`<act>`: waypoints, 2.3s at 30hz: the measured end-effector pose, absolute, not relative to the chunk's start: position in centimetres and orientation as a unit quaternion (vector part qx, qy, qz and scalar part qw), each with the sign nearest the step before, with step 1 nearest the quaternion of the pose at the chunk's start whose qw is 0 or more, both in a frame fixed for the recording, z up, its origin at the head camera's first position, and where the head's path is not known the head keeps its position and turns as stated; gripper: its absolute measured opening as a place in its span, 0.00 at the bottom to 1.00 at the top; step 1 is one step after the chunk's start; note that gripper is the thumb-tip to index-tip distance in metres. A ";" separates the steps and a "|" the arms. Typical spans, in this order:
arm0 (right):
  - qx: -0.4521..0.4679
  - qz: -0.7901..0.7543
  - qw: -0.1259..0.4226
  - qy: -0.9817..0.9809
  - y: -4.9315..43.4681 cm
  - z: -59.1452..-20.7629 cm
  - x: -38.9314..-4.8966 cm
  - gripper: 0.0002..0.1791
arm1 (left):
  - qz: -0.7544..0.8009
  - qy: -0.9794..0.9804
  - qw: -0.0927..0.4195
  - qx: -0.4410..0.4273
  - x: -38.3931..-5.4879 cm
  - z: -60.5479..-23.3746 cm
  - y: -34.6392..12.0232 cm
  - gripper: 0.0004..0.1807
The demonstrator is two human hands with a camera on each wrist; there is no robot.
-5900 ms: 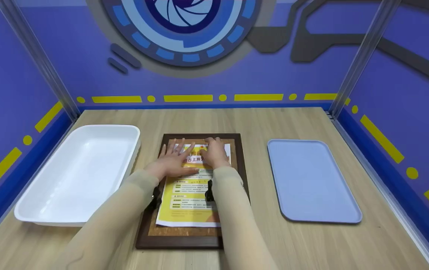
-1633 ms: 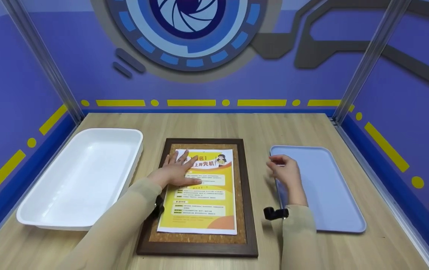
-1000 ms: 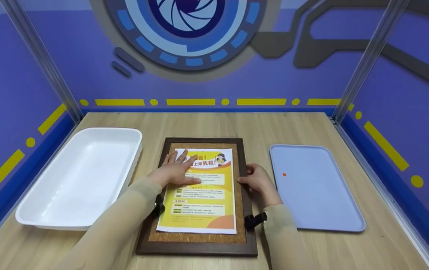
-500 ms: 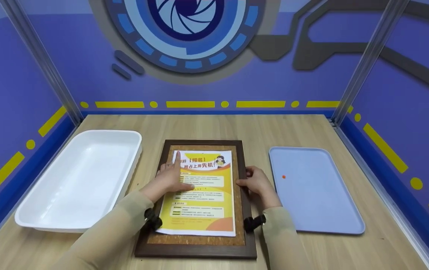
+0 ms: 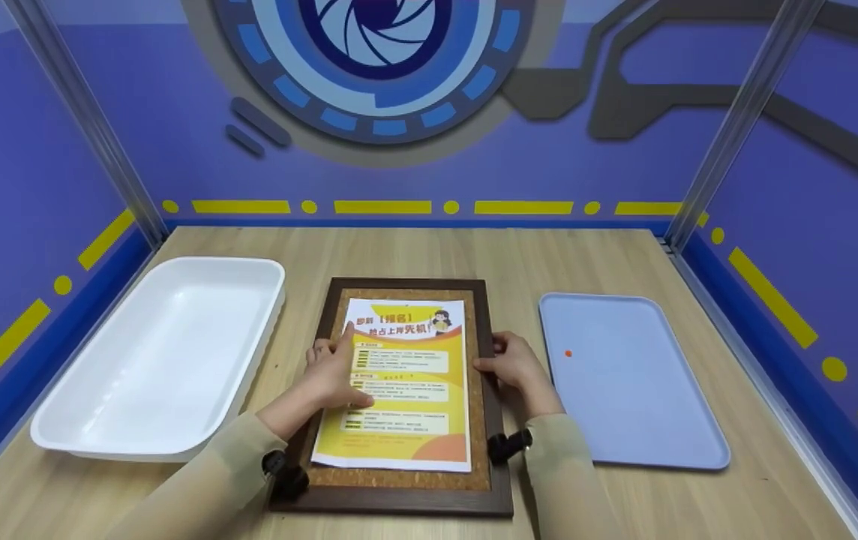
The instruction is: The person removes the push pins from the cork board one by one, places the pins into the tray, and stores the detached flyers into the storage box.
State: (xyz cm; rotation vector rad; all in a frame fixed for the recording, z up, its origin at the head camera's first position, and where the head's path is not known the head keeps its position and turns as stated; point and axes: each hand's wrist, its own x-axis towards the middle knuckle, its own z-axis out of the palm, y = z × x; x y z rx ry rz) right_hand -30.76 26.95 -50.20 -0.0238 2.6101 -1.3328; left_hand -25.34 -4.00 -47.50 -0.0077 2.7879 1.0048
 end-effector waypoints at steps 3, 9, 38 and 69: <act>-0.020 -0.443 0.094 0.891 27.0 -50.2 -30.7 0.38 | 0.335 0.938 0.085 -0.008 -25.3 -47.5 -4.0 0.76; -0.005 -0.441 0.112 0.890 27.0 -50.1 -30.7 0.40 | 0.370 0.924 0.092 -0.022 -25.3 -47.4 -4.0 0.77; -0.027 -0.449 0.100 0.888 27.0 -50.3 -30.6 0.39 | 0.686 0.713 0.148 -0.009 -25.2 -42.6 -13.1 0.39; -0.022 -0.433 0.097 0.896 27.0 -50.4 -30.6 0.38 | 0.602 0.755 0.196 -0.169 -25.7 -42.8 -34.2 0.47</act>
